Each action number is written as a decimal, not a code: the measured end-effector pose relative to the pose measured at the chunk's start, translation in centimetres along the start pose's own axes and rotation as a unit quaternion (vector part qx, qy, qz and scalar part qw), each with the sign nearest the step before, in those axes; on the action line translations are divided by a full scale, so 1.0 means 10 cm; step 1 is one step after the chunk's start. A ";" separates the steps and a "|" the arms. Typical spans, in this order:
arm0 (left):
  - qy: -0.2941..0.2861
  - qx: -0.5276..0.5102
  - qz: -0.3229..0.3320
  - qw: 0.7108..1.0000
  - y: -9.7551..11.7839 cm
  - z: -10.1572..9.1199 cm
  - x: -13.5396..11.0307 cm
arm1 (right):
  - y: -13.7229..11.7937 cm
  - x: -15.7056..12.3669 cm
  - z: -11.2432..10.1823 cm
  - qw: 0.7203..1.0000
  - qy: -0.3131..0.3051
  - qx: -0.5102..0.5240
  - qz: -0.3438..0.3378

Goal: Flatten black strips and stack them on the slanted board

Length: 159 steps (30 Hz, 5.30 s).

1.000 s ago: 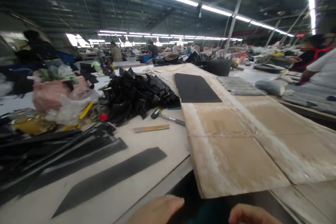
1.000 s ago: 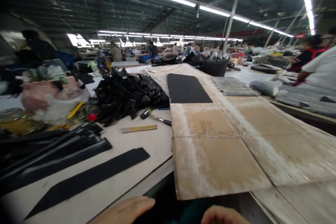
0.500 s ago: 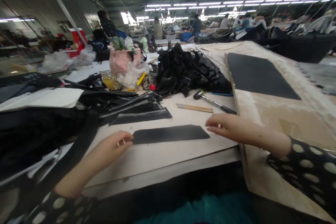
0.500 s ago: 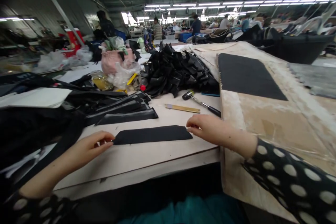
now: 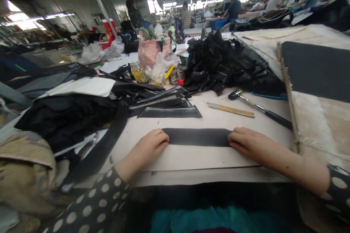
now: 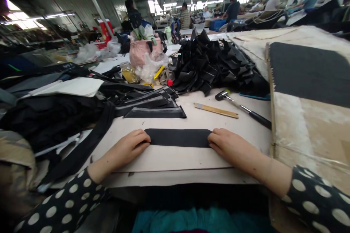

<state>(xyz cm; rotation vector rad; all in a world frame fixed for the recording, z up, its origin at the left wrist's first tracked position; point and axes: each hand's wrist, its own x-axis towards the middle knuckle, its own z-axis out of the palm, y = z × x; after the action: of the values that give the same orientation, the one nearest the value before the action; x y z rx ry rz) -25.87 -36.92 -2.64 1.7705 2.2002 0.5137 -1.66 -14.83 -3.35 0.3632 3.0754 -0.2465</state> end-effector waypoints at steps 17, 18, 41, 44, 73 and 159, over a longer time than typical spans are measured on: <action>-0.051 0.012 -0.057 0.997 -0.15 -0.02 0.36 | 0.22 0.05 0.05 0.998 0.022 0.054 0.039; -0.059 0.016 -0.054 0.997 -0.15 -0.02 0.37 | 0.23 0.05 0.05 0.997 0.023 0.054 0.040; 0.016 -0.297 -0.224 0.928 -0.08 0.05 0.12 | 0.21 0.02 -0.17 0.973 -0.061 0.150 0.167; 0.028 -0.227 -0.211 0.950 -0.13 0.11 0.14 | 0.20 0.05 -0.12 0.976 -0.079 0.095 0.178; -0.010 -0.141 -0.200 0.970 -0.20 0.14 0.24 | 0.26 0.05 -0.13 0.970 -0.098 0.063 0.213; 0.045 -0.107 -0.196 0.974 -0.26 0.16 0.17 | 0.27 0.07 0.04 0.962 -0.069 0.173 0.200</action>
<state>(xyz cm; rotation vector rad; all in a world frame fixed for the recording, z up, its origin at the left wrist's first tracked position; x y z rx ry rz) -27.90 -35.57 -5.18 1.1858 2.3701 0.7137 -1.67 -12.18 -4.23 0.9215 2.7322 -0.7541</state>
